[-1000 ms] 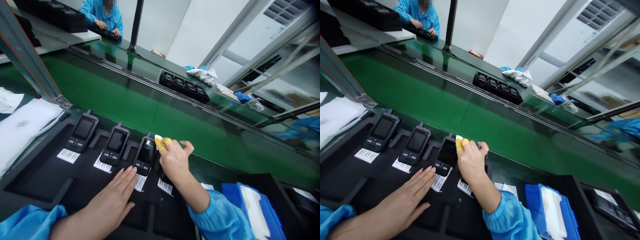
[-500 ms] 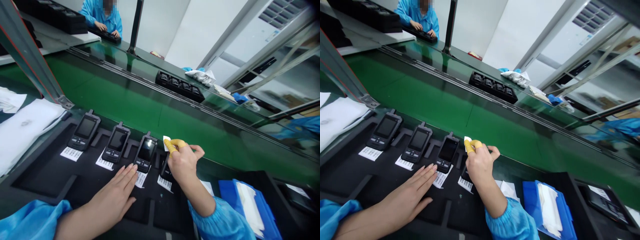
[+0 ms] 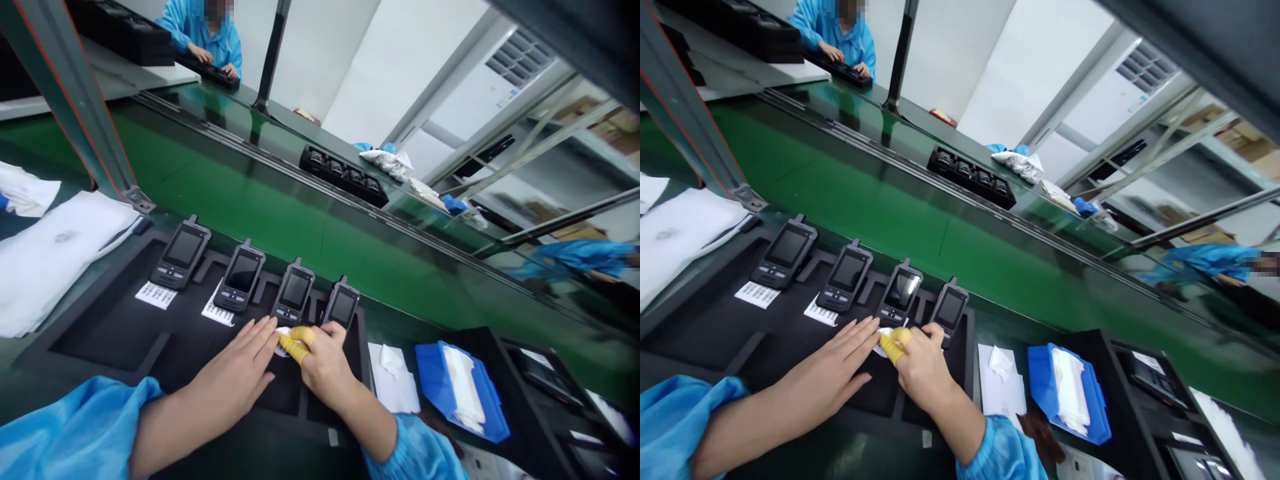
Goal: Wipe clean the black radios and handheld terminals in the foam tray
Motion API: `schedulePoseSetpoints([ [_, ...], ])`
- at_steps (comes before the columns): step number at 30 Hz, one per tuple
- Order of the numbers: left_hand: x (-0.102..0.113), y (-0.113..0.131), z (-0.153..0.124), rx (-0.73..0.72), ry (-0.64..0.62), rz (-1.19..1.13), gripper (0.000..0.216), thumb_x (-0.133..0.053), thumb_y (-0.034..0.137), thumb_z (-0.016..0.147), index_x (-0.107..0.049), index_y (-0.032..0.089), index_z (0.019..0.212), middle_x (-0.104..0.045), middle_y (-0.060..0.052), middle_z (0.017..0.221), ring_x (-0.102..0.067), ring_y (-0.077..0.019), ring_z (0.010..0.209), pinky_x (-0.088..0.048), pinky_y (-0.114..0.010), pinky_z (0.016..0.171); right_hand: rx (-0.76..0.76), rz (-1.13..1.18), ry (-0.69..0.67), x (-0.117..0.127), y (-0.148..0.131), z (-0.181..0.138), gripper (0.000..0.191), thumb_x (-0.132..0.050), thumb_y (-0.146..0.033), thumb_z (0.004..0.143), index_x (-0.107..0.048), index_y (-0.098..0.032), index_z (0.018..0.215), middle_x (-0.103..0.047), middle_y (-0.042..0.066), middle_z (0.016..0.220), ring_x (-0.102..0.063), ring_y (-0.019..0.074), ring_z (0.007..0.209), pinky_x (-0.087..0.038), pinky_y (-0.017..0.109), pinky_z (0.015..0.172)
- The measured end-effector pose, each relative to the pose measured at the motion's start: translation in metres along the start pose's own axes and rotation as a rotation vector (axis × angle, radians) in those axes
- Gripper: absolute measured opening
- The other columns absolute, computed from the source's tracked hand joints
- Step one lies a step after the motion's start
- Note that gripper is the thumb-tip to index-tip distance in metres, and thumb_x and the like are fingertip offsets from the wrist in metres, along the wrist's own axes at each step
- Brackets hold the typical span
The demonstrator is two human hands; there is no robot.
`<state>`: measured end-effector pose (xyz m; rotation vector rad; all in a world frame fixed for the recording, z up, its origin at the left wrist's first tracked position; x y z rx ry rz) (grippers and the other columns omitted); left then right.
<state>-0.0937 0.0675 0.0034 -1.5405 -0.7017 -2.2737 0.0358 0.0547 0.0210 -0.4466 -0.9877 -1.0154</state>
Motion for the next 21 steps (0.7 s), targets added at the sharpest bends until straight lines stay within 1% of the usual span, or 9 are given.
schedulePoseSetpoints([
  [3,0.022,-0.004,-0.012,-0.025,0.031,0.052,0.039,-0.045,0.021,0.089,-0.052,0.005,0.124,-0.049,-0.017,0.136,-0.047,-0.0281,0.125,-0.041,-0.043,0.104,-0.063,0.029,0.088,0.015,0.003,0.009,0.039,-0.046,-0.001,0.075,-0.067,-0.026,0.098,-0.063,0.000,0.090,-0.050,0.0106,0.076,-0.025,0.035,0.080],
  [5,0.034,-0.018,-0.022,0.011,0.036,0.098,0.037,-0.045,0.024,0.091,-0.055,0.007,0.121,-0.052,-0.017,0.134,-0.049,-0.0281,0.124,-0.042,-0.043,0.103,-0.111,0.004,0.138,0.015,0.011,0.024,0.042,-0.045,0.000,0.074,-0.067,-0.024,0.100,-0.062,0.001,0.088,-0.050,0.0116,0.077,-0.024,0.035,0.079],
  [8,0.038,-0.045,-0.037,0.072,0.022,0.162,0.036,-0.044,0.028,0.092,-0.057,0.009,0.120,-0.053,-0.016,0.133,-0.050,-0.0281,0.123,-0.041,-0.046,0.103,-0.082,-0.028,0.126,0.000,0.013,0.057,0.038,-0.045,0.000,0.073,-0.069,-0.022,0.092,-0.062,0.002,0.087,-0.049,0.0126,0.077,-0.024,0.035,0.079],
  [10,0.034,-0.059,-0.043,0.086,0.005,0.171,0.037,-0.044,0.029,0.092,-0.057,0.009,0.122,-0.051,-0.016,0.134,-0.049,-0.0276,0.124,-0.039,-0.047,0.104,-0.040,-0.045,0.094,-0.016,0.011,0.081,0.038,-0.046,0.000,0.074,-0.068,-0.022,0.096,-0.062,0.002,0.091,-0.048,0.0128,0.078,-0.023,0.036,0.080],
  [12,0.030,-0.066,-0.046,0.094,-0.016,0.155,0.038,-0.045,0.030,0.092,-0.056,0.010,0.123,-0.049,-0.015,0.136,-0.047,-0.0262,0.126,-0.038,-0.045,0.105,-0.009,-0.056,0.065,-0.032,0.007,0.103,0.038,-0.048,-0.002,0.077,-0.067,-0.024,0.102,-0.063,0.002,0.095,-0.048,0.0132,0.080,-0.022,0.037,0.082],
  [14,0.026,-0.067,-0.046,0.103,-0.032,0.134,0.039,-0.047,0.031,0.092,-0.055,0.010,0.124,-0.048,-0.015,0.137,-0.047,-0.0260,0.126,-0.038,-0.044,0.105,-0.003,-0.082,0.054,-0.044,0.004,0.119,0.033,-0.049,-0.004,0.081,-0.068,-0.024,0.099,-0.063,0.002,0.094,-0.047,0.0136,0.080,-0.021,0.038,0.084],
  [16,0.024,-0.066,-0.046,0.107,-0.040,0.122,0.041,-0.049,0.031,0.090,-0.054,0.009,0.125,-0.048,-0.016,0.137,-0.047,-0.0272,0.125,-0.038,-0.044,0.105,-0.009,-0.113,0.047,-0.051,-0.002,0.125,0.028,-0.049,-0.005,0.082,-0.069,-0.023,0.093,-0.062,0.003,0.092,-0.046,0.0137,0.079,-0.020,0.039,0.084],
  [18,0.024,-0.065,-0.046,0.101,-0.045,0.115,0.042,-0.051,0.029,0.089,-0.053,0.007,0.125,-0.047,-0.017,0.137,-0.047,-0.0285,0.125,-0.039,-0.045,0.104,0.016,-0.109,0.035,-0.053,-0.012,0.121,0.025,-0.050,-0.007,0.083,-0.069,-0.022,0.091,-0.062,0.003,0.089,-0.046,0.0137,0.078,-0.021,0.039,0.084],
  [21,0.023,-0.064,-0.046,0.096,-0.059,0.101,0.043,-0.051,0.027,0.088,-0.052,0.007,0.126,-0.047,-0.018,0.137,-0.046,-0.0288,0.126,-0.039,-0.045,0.104,0.139,-0.028,-0.004,-0.051,-0.033,0.110,0.021,-0.049,-0.011,0.086,-0.068,-0.021,0.091,-0.063,0.002,0.088,-0.047,0.0133,0.078,-0.022,0.038,0.084],
])
Point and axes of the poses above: each hand's wrist, its own z-axis towards the middle knuckle, its own x-axis out of the back of the hand, y = z × x, the point moved 6 cm from there along z, towards the middle knuckle
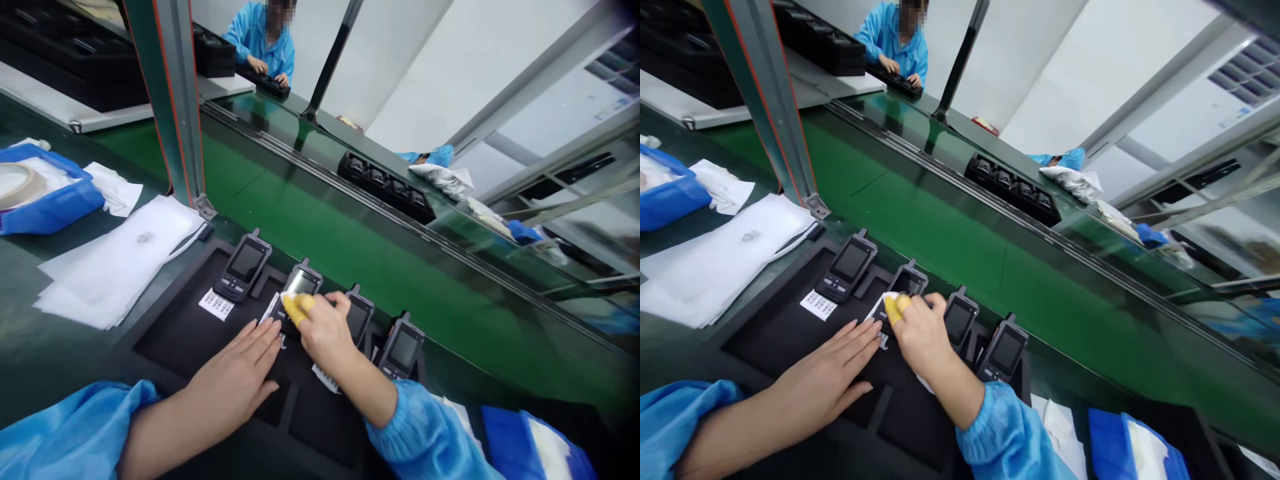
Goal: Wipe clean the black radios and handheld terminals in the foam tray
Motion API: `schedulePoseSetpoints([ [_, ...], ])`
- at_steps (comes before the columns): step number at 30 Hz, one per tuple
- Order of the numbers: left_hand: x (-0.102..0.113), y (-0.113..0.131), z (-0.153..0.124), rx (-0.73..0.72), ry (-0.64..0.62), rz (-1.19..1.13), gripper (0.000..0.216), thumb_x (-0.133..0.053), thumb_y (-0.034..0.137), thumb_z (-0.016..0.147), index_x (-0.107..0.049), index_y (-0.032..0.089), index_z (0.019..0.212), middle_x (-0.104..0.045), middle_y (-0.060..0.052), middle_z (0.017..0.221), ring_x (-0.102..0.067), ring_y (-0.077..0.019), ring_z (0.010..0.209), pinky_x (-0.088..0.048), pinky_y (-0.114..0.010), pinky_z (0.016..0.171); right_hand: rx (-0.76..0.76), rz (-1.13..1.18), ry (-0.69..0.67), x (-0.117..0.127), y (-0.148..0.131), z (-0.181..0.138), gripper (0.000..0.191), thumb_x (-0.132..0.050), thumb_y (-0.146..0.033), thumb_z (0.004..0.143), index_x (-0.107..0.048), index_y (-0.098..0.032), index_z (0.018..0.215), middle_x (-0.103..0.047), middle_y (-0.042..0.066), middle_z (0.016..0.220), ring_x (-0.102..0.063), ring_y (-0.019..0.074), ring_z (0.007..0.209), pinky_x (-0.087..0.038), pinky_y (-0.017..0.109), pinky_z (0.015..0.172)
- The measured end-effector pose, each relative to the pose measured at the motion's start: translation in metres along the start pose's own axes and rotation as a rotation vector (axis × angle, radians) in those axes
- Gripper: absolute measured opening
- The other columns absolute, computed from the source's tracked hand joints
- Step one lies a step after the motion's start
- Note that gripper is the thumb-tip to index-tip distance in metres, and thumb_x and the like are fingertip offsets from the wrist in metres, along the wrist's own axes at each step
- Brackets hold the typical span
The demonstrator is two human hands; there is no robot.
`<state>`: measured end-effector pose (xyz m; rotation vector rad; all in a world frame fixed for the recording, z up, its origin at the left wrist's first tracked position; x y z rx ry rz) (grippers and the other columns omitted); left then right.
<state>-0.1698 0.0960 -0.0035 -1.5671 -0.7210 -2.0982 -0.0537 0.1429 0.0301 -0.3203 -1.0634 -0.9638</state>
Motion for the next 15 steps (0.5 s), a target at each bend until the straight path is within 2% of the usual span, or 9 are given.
schedulePoseSetpoints([
  [3,0.000,-0.001,0.001,0.016,-0.007,-0.017,0.043,-0.049,0.027,0.088,-0.052,0.008,0.126,-0.048,-0.016,0.137,-0.046,-0.0271,0.127,-0.037,-0.043,0.106,0.059,0.010,-0.003,0.003,-0.002,0.002,0.021,-0.049,-0.013,0.087,-0.068,-0.021,0.090,-0.065,0.001,0.089,-0.047,0.0132,0.079,-0.021,0.038,0.085],
  [8,0.001,-0.001,0.000,0.015,0.057,-0.052,0.041,-0.048,0.025,0.088,-0.052,0.008,0.125,-0.049,-0.016,0.136,-0.048,-0.0270,0.125,-0.037,-0.042,0.106,-0.086,-0.133,0.086,0.003,0.022,0.012,0.027,-0.047,-0.008,0.085,-0.067,-0.019,0.070,-0.064,0.003,0.083,-0.045,0.0142,0.073,-0.020,0.040,0.083],
  [10,0.000,-0.002,-0.002,0.021,0.078,-0.043,0.041,-0.049,0.025,0.087,-0.052,0.008,0.125,-0.050,-0.017,0.135,-0.049,-0.0283,0.124,-0.039,-0.043,0.104,-0.063,-0.098,0.076,0.002,0.015,0.008,0.027,-0.045,-0.008,0.085,-0.068,-0.019,0.074,-0.064,0.003,0.083,-0.045,0.0145,0.074,-0.021,0.039,0.083],
  [13,-0.004,-0.002,-0.003,0.018,0.093,-0.018,0.041,-0.049,0.025,0.087,-0.053,0.009,0.124,-0.051,-0.016,0.134,-0.052,-0.0291,0.121,-0.042,-0.043,0.100,-0.020,-0.040,0.041,0.001,-0.001,0.002,0.025,-0.046,-0.009,0.085,-0.068,-0.020,0.091,-0.063,0.003,0.089,-0.046,0.0142,0.076,-0.022,0.039,0.084],
  [15,-0.006,-0.003,-0.003,0.019,0.096,-0.008,0.041,-0.049,0.024,0.087,-0.053,0.010,0.125,-0.051,-0.015,0.134,-0.051,-0.0281,0.122,-0.043,-0.042,0.100,-0.053,-0.080,0.044,0.000,0.000,0.005,0.023,-0.049,-0.009,0.083,-0.068,-0.020,0.091,-0.063,0.002,0.088,-0.046,0.0143,0.076,-0.021,0.040,0.085],
])
Point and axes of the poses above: each hand's wrist, its own z-axis towards the middle knuckle, its own x-axis out of the back of the hand, y = z × x, the point moved 6 cm from there along z, towards the middle knuckle
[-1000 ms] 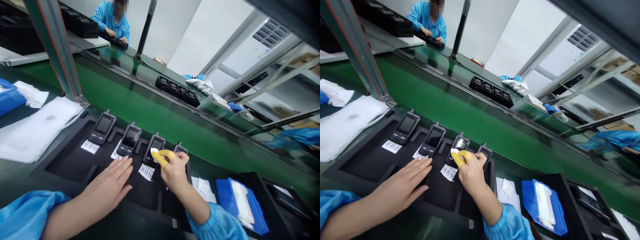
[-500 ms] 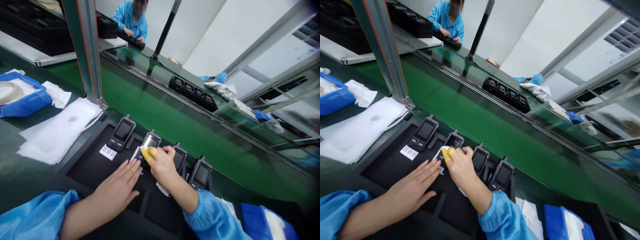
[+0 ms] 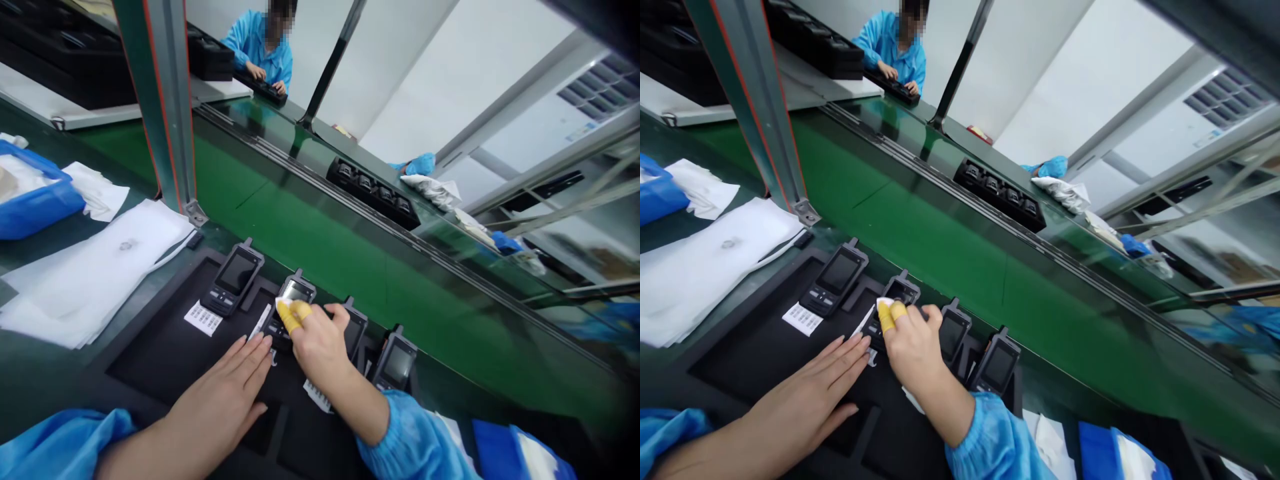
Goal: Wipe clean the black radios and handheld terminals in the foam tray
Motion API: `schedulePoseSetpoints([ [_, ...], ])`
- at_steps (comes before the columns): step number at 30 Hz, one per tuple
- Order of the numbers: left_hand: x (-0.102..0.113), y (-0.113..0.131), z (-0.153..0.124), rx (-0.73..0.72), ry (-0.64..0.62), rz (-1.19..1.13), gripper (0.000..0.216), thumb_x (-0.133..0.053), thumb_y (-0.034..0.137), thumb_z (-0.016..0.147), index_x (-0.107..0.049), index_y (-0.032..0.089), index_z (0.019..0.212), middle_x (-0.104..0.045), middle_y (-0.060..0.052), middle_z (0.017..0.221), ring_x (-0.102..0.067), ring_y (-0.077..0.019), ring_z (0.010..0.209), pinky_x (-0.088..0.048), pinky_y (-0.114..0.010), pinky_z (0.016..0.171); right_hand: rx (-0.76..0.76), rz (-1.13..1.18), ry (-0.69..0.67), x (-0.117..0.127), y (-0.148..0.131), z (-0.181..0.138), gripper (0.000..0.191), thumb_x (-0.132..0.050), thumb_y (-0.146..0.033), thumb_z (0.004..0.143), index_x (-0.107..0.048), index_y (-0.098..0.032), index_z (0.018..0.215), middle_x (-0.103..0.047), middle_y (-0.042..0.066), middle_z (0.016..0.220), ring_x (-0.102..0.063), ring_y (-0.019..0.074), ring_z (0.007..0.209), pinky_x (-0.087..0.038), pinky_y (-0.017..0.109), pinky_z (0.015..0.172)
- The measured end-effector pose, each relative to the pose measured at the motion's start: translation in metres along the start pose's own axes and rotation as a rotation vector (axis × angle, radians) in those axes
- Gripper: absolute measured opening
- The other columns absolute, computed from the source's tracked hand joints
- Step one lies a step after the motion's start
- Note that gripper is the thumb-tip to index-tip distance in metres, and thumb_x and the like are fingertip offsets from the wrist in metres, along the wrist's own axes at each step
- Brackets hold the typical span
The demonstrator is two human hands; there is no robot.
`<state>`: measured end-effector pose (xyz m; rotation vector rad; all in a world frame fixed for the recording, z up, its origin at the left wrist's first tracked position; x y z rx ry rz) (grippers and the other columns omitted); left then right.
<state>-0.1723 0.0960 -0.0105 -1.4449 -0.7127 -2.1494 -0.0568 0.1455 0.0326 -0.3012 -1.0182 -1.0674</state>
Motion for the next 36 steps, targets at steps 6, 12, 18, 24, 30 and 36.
schedulePoseSetpoints([
  [6,0.004,0.002,0.003,-0.040,-0.002,0.058,0.043,-0.049,0.025,0.087,-0.051,0.007,0.127,-0.050,-0.015,0.135,-0.051,-0.0270,0.122,-0.045,-0.042,0.099,-0.108,-0.092,0.004,-0.005,0.035,0.012,0.025,-0.051,-0.004,0.079,-0.063,-0.020,0.063,-0.062,0.001,0.079,-0.044,0.0144,0.075,-0.018,0.041,0.085],
  [12,0.006,0.002,0.005,-0.044,-0.018,0.072,0.042,-0.047,0.026,0.087,-0.052,0.008,0.126,-0.051,-0.015,0.135,-0.052,-0.0263,0.121,-0.045,-0.041,0.099,-0.088,-0.028,0.069,0.003,0.027,-0.022,0.027,-0.045,-0.005,0.080,-0.068,-0.019,0.080,-0.063,0.003,0.083,-0.044,0.0140,0.074,-0.022,0.039,0.082],
  [18,0.006,0.001,0.004,-0.021,0.023,0.022,0.043,-0.045,0.025,0.089,-0.049,0.009,0.129,-0.049,-0.015,0.136,-0.049,-0.0255,0.124,-0.041,-0.040,0.103,0.031,0.158,-0.009,0.015,-0.024,-0.047,0.027,-0.045,-0.009,0.084,-0.066,-0.021,0.071,-0.063,-0.001,0.083,-0.044,0.0118,0.074,-0.025,0.037,0.083],
  [24,0.005,0.000,0.003,-0.010,0.003,-0.019,0.040,-0.046,0.026,0.090,-0.051,0.010,0.127,-0.050,-0.016,0.136,-0.048,-0.0263,0.125,-0.039,-0.042,0.104,-0.044,0.028,0.097,0.013,0.013,-0.008,0.027,-0.045,-0.007,0.085,-0.067,-0.021,0.090,-0.064,0.001,0.089,-0.047,0.0121,0.075,-0.022,0.038,0.083],
  [30,0.005,0.002,0.005,-0.032,-0.060,0.029,0.041,-0.049,0.026,0.087,-0.054,0.008,0.124,-0.051,-0.017,0.134,-0.050,-0.0278,0.123,-0.042,-0.043,0.102,-0.078,-0.048,0.013,-0.004,0.019,0.007,0.023,-0.050,-0.006,0.081,-0.067,-0.019,0.078,-0.063,0.002,0.085,-0.046,0.0146,0.079,-0.021,0.040,0.084],
  [36,0.032,0.002,0.008,0.016,0.169,-0.036,0.030,-0.042,0.019,0.091,-0.061,0.009,0.111,-0.065,-0.013,0.116,-0.061,-0.0234,0.108,-0.047,-0.039,0.096,0.029,0.079,-0.040,0.006,-0.027,-0.020,0.019,-0.051,-0.013,0.084,-0.066,-0.021,0.075,-0.063,0.001,0.088,-0.046,0.0145,0.082,-0.022,0.039,0.084],
])
Point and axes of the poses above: each hand's wrist, its own z-axis towards the middle knuckle, its own x-axis out of the back of the hand, y = z × x, the point moved 6 cm from there along z, towards the middle knuckle
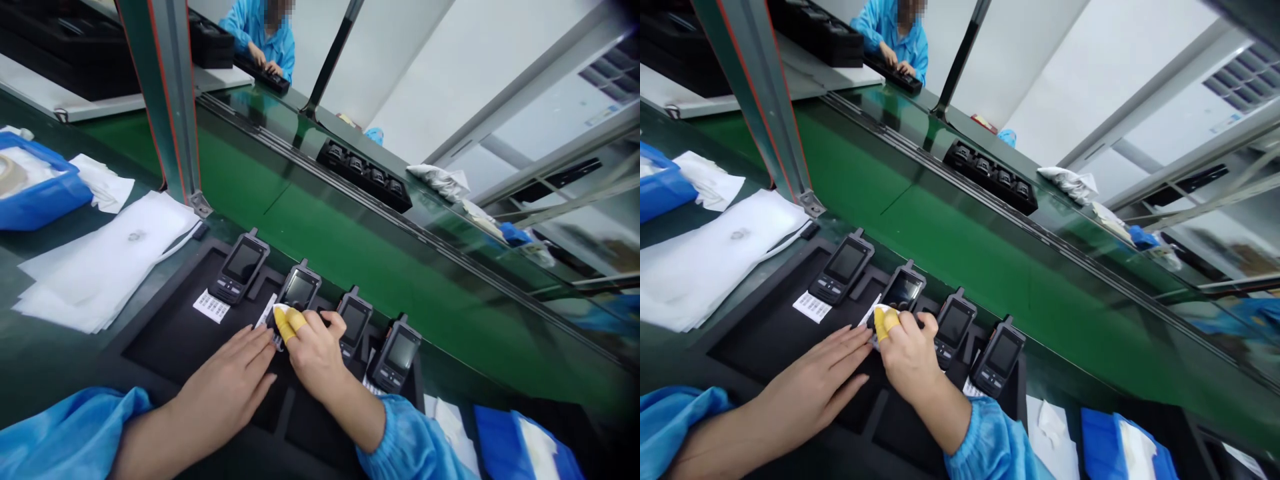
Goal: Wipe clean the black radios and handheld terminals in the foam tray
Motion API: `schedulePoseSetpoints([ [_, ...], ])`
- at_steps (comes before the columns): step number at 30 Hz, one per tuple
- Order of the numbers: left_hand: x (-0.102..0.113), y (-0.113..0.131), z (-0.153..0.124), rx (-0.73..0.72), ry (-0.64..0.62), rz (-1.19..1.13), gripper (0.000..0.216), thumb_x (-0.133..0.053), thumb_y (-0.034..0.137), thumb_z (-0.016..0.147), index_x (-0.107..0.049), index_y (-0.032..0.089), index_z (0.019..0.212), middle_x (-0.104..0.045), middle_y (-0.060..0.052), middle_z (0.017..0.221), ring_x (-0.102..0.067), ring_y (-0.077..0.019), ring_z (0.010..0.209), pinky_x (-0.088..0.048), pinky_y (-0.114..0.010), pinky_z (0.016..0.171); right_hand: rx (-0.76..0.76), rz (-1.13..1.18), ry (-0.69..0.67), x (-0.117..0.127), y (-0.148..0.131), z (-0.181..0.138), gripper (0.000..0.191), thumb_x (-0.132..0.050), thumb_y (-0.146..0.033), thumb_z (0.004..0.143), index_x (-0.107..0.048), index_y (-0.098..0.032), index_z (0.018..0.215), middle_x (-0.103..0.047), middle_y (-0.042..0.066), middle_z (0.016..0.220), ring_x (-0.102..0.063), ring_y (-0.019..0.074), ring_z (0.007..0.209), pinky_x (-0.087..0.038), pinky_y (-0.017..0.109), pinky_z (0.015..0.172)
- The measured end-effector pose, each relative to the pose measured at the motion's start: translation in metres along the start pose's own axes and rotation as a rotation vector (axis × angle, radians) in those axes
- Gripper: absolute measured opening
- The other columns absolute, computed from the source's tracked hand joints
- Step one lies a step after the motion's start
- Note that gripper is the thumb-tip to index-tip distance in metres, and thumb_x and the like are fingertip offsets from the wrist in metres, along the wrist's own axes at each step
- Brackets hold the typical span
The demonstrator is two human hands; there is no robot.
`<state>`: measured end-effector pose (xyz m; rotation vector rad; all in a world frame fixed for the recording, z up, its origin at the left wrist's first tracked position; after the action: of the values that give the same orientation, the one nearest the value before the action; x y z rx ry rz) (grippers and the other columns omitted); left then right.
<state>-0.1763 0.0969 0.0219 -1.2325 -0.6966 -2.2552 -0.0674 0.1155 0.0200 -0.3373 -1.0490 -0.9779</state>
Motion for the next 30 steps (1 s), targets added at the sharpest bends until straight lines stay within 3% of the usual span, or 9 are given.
schedulePoseSetpoints([
  [4,0.033,-0.007,-0.001,0.094,0.206,-0.052,0.023,-0.043,0.015,0.091,-0.066,0.014,0.089,-0.071,-0.005,0.083,-0.067,-0.0174,0.075,-0.052,-0.036,0.083,0.045,0.026,-0.008,0.004,-0.008,-0.003,0.020,-0.051,-0.013,0.085,-0.066,-0.022,0.076,-0.063,-0.001,0.086,-0.046,0.0130,0.081,-0.022,0.038,0.084],
  [7,0.044,-0.016,-0.008,0.115,0.192,-0.001,0.023,-0.044,0.019,0.092,-0.066,0.015,0.088,-0.070,-0.004,0.078,-0.065,-0.0175,0.068,-0.053,-0.035,0.074,0.011,0.022,0.046,0.007,0.009,0.002,0.022,-0.050,-0.011,0.085,-0.067,-0.024,0.090,-0.064,-0.001,0.088,-0.046,0.0124,0.078,-0.022,0.038,0.084],
  [11,0.051,-0.040,-0.023,0.191,0.143,0.110,0.029,-0.042,0.028,0.094,-0.067,0.016,0.086,-0.069,-0.004,0.075,-0.065,-0.0192,0.066,-0.052,-0.035,0.064,-0.180,-0.106,0.099,0.005,0.043,0.002,0.030,-0.048,-0.003,0.079,-0.067,-0.021,0.096,-0.065,0.002,0.091,-0.046,0.0134,0.077,-0.022,0.037,0.082],
  [13,0.053,-0.054,-0.030,0.242,0.121,0.160,0.032,-0.041,0.032,0.094,-0.067,0.016,0.085,-0.069,-0.005,0.074,-0.064,-0.0208,0.064,-0.051,-0.036,0.060,-0.154,-0.121,0.087,0.004,0.039,-0.004,0.028,-0.048,-0.004,0.080,-0.067,-0.019,0.092,-0.065,0.003,0.090,-0.046,0.0136,0.077,-0.023,0.037,0.082],
  [16,0.055,-0.069,-0.037,0.290,0.110,0.210,0.035,-0.039,0.035,0.094,-0.067,0.016,0.088,-0.068,-0.006,0.074,-0.064,-0.0230,0.064,-0.050,-0.037,0.057,-0.024,-0.045,0.059,0.006,0.011,-0.013,0.023,-0.047,-0.008,0.083,-0.067,-0.017,0.089,-0.064,0.004,0.090,-0.047,0.0139,0.078,-0.025,0.037,0.082],
  [19,0.050,-0.072,-0.037,0.241,0.105,0.171,0.033,-0.041,0.033,0.094,-0.067,0.013,0.094,-0.070,-0.009,0.087,-0.066,-0.0239,0.077,-0.054,-0.039,0.071,0.027,0.060,0.040,0.013,-0.011,-0.009,0.023,-0.048,-0.009,0.084,-0.067,-0.019,0.091,-0.064,0.002,0.088,-0.048,0.0127,0.077,-0.026,0.036,0.082],
  [23,0.031,-0.067,-0.033,0.117,0.008,0.130,0.035,-0.039,0.029,0.095,-0.061,0.010,0.114,-0.062,-0.013,0.121,-0.055,-0.0259,0.116,-0.044,-0.043,0.100,-0.011,0.061,0.102,0.012,-0.004,0.029,0.024,-0.048,-0.008,0.084,-0.066,-0.019,0.095,-0.064,0.003,0.090,-0.048,0.0129,0.077,-0.024,0.036,0.082],
  [27,0.018,-0.070,-0.036,0.152,-0.084,0.170,0.042,-0.038,0.034,0.096,-0.052,0.009,0.126,-0.050,-0.016,0.135,-0.045,-0.0265,0.128,-0.038,-0.047,0.105,-0.025,-0.040,0.139,-0.012,0.014,0.078,0.026,-0.048,-0.005,0.082,-0.067,-0.021,0.088,-0.064,0.003,0.090,-0.046,0.0139,0.077,-0.022,0.038,0.084],
  [30,0.016,-0.070,-0.038,0.158,-0.101,0.179,0.044,-0.039,0.034,0.096,-0.051,0.006,0.127,-0.048,-0.018,0.136,-0.044,-0.0266,0.128,-0.039,-0.045,0.105,-0.033,-0.084,0.121,-0.030,0.014,0.095,0.028,-0.047,-0.002,0.080,-0.068,-0.020,0.084,-0.063,0.003,0.088,-0.045,0.0146,0.076,-0.021,0.039,0.084],
])
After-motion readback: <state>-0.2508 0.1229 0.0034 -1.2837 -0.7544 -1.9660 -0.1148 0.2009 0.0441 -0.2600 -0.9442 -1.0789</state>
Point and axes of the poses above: each hand's wrist, its own z-axis towards the middle knuckle, its own x-axis out of the back of the hand, y = z × x, the point moved 6 cm from there along z, towards the middle knuckle
